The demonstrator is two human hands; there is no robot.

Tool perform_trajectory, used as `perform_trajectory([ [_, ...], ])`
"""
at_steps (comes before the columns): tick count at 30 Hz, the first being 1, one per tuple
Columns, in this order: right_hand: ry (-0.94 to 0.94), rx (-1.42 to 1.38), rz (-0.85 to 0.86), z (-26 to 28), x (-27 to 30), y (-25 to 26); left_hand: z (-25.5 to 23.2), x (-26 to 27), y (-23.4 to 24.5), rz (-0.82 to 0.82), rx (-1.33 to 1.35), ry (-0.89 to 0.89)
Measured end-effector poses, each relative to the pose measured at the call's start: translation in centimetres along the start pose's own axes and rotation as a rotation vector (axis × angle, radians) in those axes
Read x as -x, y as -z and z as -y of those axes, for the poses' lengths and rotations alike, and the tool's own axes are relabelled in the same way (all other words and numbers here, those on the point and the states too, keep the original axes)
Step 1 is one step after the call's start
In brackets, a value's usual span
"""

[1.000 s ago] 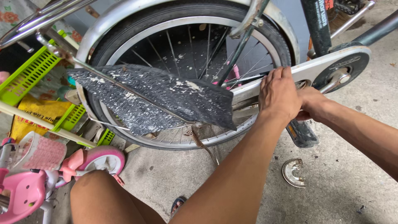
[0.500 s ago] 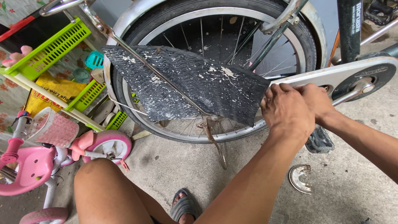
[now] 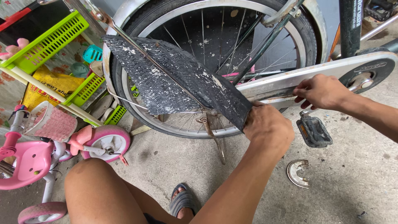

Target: The person uses a red-handled screwdriver to tighten a screw on the bicycle's rear mudguard. They then adjust the bicycle seat and continue tightening the mudguard screw.

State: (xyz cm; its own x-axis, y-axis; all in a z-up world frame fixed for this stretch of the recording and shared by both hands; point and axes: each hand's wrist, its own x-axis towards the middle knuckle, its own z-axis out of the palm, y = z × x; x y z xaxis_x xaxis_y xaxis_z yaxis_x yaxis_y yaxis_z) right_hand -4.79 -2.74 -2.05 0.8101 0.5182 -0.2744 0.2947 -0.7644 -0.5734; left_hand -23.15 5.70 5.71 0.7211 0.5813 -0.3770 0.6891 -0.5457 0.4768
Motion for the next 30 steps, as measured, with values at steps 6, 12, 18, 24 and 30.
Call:
perform_trajectory([
  [6, 0.113, -0.119, 0.045, 1.6, 1.0, -0.8, 1.5, 1.8, 1.4, -0.071, -0.031, 0.007],
  [12, -0.059, -0.294, 0.094, 0.4, -0.5, -3.5, 3.5, 3.1, 1.9, -0.086, -0.074, 0.025],
  [18, -0.263, -0.599, 0.096, -3.0, -1.2, -5.8, 3.6, 2.2, 0.9, -0.091, -0.088, -0.013],
  [24, -0.181, -0.339, 0.049, -2.5, -1.4, -3.6, 1.8, 0.8, 0.3, -0.02, 0.007, -0.033],
  [30, 0.188, 0.26, -0.108, -1.4, 0.4, 1.2, -1.1, 0.0, 0.4, -0.034, -0.058, -0.12],
])
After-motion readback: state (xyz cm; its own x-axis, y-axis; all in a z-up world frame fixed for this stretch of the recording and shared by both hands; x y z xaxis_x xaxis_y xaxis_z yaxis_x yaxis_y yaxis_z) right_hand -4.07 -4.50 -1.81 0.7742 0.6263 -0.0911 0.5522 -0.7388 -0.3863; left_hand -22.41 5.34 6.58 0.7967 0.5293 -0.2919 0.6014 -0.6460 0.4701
